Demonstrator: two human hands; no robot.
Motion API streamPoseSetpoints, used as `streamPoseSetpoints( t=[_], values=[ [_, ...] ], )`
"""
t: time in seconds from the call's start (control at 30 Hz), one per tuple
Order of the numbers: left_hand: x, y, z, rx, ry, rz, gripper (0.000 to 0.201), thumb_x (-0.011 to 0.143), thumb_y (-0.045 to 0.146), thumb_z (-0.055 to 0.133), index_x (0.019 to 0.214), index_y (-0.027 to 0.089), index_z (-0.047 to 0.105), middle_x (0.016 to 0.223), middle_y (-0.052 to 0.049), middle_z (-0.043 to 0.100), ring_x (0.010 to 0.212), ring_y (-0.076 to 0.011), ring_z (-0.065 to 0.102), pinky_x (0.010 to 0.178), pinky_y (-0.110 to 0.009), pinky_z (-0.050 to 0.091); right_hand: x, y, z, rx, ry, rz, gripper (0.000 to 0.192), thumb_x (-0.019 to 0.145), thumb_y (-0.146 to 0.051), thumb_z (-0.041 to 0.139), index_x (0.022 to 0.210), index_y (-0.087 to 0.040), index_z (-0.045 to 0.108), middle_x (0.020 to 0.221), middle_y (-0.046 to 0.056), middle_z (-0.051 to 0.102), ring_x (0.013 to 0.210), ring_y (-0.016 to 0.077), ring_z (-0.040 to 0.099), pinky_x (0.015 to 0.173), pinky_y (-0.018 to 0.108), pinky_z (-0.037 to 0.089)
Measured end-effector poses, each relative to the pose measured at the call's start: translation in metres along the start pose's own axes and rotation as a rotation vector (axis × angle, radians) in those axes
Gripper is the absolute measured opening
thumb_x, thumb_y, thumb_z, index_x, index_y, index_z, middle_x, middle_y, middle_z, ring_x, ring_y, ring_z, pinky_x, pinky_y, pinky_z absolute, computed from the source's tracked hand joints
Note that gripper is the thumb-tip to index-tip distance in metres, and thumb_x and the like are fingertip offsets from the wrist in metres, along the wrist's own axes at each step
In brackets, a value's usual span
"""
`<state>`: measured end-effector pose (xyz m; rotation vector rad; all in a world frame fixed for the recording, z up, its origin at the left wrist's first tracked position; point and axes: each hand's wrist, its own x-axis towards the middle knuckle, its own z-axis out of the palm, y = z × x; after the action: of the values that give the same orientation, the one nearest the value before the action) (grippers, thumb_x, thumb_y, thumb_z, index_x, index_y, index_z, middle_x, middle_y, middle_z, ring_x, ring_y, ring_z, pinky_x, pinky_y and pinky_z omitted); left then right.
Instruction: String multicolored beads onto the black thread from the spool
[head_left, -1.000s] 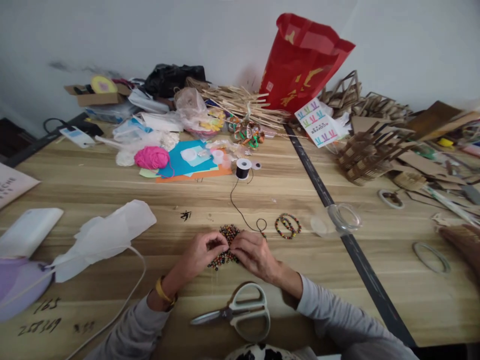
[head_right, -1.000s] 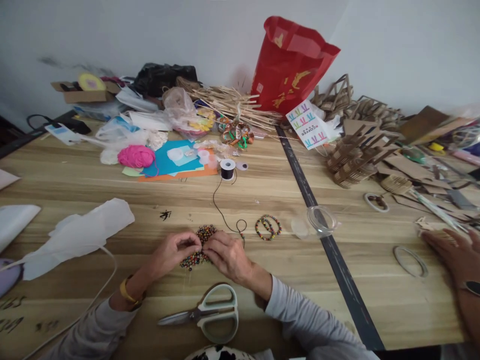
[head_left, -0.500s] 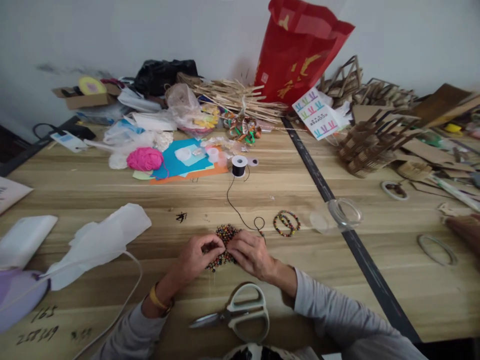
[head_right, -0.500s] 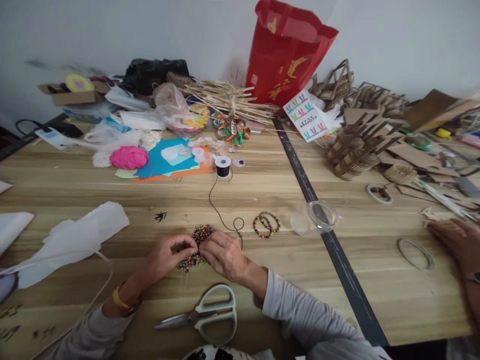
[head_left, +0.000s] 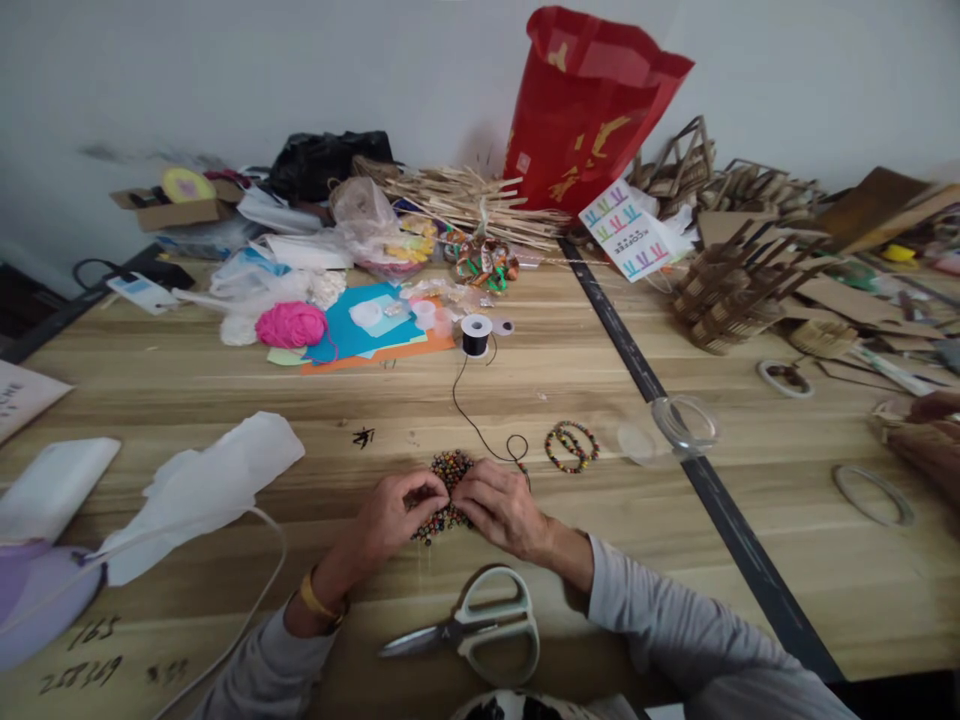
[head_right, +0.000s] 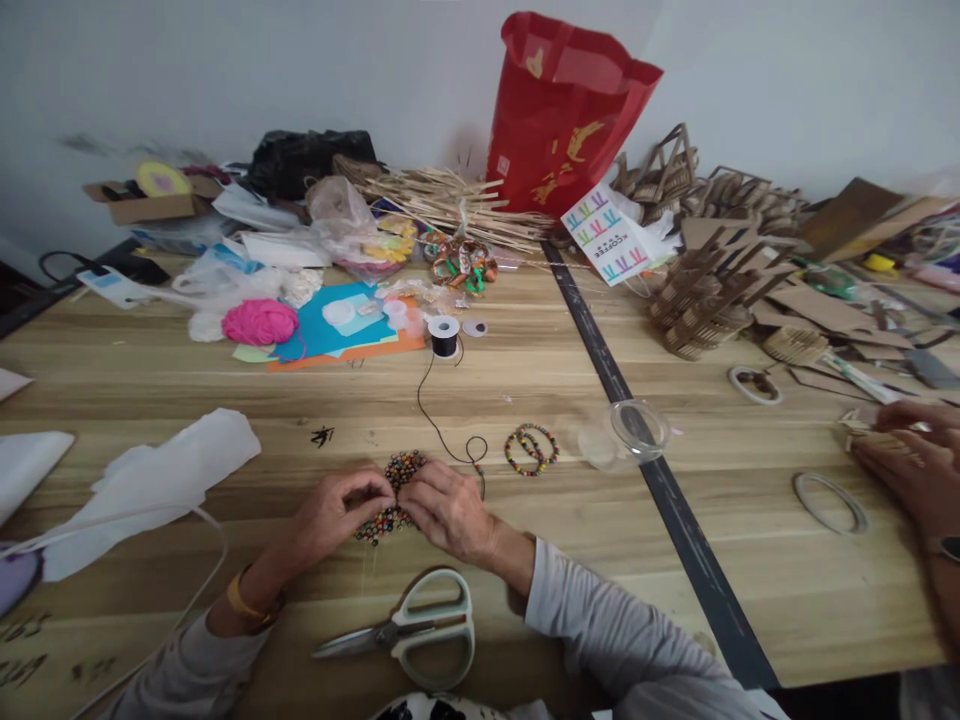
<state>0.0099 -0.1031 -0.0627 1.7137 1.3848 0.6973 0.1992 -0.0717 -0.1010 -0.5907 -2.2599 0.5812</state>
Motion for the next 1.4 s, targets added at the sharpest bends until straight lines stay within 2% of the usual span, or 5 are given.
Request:
streamPoseSetpoints(
  t=[0.33,0.63,0.83,1.1,1.4],
  values=[
    [-0.001,-0.004,-0.007,0.043,0.006,0.011,0.012,0.077,0.021,0.056,0.071,0.014,0.063,0.070,-0.003,0.065,0.067,-0.0145,0.056,0.064,-0.023,0.043,0.003,-0.002,-0.004,0.155,0.098,0.107,0.013,0.091,-0.019,0.045,0.082,-0.017,0.055,0.075,0.005,0.056,0.075,0.0165,0.052,0.068,0.028,0.043],
    [-0.020,-0.004,-0.016,0.380,-0.365,0.213,0.014,0.077,0.008,0.053,0.072,0.017,0.062,0.073,-0.001,0.063,0.070,-0.0167,0.055,0.065,-0.026,0.034,0.001,0.005,0.002,0.270,0.242,0.257,0.013,0.090,-0.023,0.050,0.080,-0.016,0.055,0.071,0.002,0.053,0.066,0.0132,0.050,0.059,0.024,0.040],
    [-0.026,-0.008,-0.014,0.483,-0.347,0.158,0.012,0.081,0.010,0.051,0.075,0.017,0.058,0.077,-0.001,0.060,0.076,-0.0172,0.054,0.070,-0.026,0.033,0.001,0.006,0.003,0.278,0.249,0.266,0.013,0.088,-0.023,0.052,0.078,-0.016,0.056,0.070,0.002,0.053,0.064,0.0124,0.049,0.058,0.024,0.039],
    [-0.020,-0.011,-0.008,0.522,-0.350,0.229,0.017,0.084,0.011,0.047,0.075,0.017,0.060,0.074,-0.001,0.060,0.074,-0.0174,0.055,0.067,-0.027,0.034,0.001,0.006,0.004,0.271,0.253,0.262,0.013,0.088,-0.023,0.052,0.078,-0.017,0.057,0.070,0.002,0.054,0.064,0.0128,0.050,0.057,0.023,0.039],
    [-0.016,-0.015,-0.004,0.516,-0.319,0.248,0.013,0.088,0.016,0.049,0.082,0.017,0.061,0.088,-0.004,0.063,0.083,-0.0192,0.057,0.074,-0.028,0.037,0.004,0.002,-0.001,0.293,0.246,0.253,0.015,0.089,-0.025,0.051,0.077,-0.016,0.056,0.069,0.003,0.054,0.065,0.0133,0.050,0.059,0.025,0.040]
  ],
)
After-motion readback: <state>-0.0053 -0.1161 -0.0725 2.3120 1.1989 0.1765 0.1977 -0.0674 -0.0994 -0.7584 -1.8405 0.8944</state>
